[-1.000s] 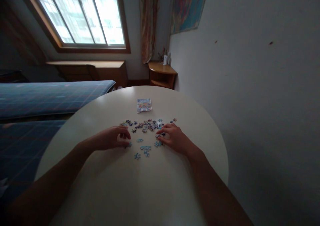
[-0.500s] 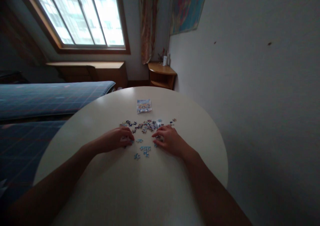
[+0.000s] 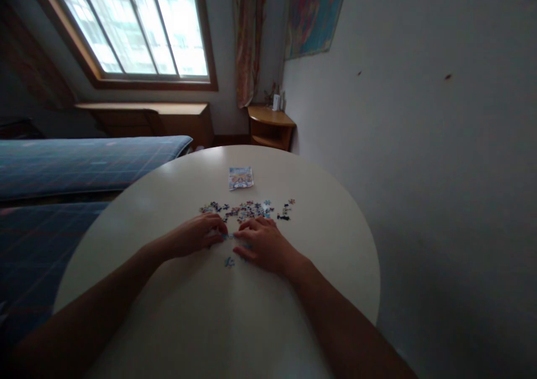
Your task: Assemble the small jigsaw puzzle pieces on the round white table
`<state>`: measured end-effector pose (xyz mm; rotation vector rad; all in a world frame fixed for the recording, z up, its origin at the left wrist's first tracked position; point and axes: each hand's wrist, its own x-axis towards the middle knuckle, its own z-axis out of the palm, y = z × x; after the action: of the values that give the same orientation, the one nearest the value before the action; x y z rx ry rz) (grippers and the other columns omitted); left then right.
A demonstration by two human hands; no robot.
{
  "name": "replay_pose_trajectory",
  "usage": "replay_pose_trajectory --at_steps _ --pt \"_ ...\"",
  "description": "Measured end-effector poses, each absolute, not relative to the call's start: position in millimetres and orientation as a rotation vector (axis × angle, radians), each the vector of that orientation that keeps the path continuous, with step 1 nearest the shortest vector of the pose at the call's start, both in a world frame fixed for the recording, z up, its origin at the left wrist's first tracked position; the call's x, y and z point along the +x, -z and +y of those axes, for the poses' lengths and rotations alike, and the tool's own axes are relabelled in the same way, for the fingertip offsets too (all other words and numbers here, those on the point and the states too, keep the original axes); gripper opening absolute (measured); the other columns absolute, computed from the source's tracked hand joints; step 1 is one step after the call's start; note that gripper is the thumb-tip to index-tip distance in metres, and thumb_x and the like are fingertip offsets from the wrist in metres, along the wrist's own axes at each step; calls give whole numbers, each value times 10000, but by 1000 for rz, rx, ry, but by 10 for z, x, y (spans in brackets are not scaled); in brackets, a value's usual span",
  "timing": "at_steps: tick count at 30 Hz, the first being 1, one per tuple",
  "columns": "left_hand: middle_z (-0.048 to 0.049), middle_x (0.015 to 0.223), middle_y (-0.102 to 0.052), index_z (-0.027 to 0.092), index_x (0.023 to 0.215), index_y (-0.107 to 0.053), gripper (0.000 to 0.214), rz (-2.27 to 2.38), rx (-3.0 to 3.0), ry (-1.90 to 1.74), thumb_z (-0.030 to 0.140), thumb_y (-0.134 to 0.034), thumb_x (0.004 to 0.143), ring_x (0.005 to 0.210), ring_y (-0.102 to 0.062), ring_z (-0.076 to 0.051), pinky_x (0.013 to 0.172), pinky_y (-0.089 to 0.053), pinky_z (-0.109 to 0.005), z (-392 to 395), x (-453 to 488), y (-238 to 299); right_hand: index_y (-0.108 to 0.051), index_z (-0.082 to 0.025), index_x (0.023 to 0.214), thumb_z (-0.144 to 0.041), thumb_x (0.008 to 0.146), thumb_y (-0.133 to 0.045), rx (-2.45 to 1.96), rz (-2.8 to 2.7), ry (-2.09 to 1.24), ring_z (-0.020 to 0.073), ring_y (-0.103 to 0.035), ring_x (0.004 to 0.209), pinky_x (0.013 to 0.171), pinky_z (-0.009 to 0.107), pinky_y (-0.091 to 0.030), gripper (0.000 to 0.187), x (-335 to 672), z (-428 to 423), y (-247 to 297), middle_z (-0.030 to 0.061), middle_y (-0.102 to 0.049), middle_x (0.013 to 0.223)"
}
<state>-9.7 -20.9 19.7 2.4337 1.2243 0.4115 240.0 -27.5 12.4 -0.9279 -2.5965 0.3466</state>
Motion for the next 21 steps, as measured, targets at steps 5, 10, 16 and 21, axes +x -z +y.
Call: replay_pose_trajectory --at_steps 5,10,16,21 --pt "-44 923 -666 219 936 -695 121 1277 2466 -435 278 -628 854 856 -607 -205 817 -464 -335 -215 -72 -180 -673 -256 1213 -444 903 -620 -895 -2619 -351 263 -546 1183 1035 451 -343 366 2407 -281 -150 79 -670 1227" --pt "-49 927 -685 217 906 -708 119 1295 2507 -433 254 -601 867 865 -619 -201 826 -467 -330 -258 -46 -244 -668 -261 1231 -457 895 -626 -885 -2636 -355 266 -556 1173 1036 449 -345 391 2413 -287 -171 70 -678 1241" --pt "-54 943 -703 232 911 -740 175 1246 2657 -377 243 -565 920 870 -637 -192 846 -469 -332 -299 -22 -303 -658 -268 1256 -451 889 -629 -854 -2657 -339 269 -546 1189 1040 457 -358 411 2422 -299 -192 63 -673 1267" --pt "-60 991 -715 236 938 -760 221 1124 2701 -339 260 -540 944 873 -648 -183 834 -481 -307 -319 -24 -341 -650 -266 1274 -441 875 -640 -848 -2666 -351 279 -548 1199 1047 476 -357 436 2427 -304 -209 78 -663 1284"
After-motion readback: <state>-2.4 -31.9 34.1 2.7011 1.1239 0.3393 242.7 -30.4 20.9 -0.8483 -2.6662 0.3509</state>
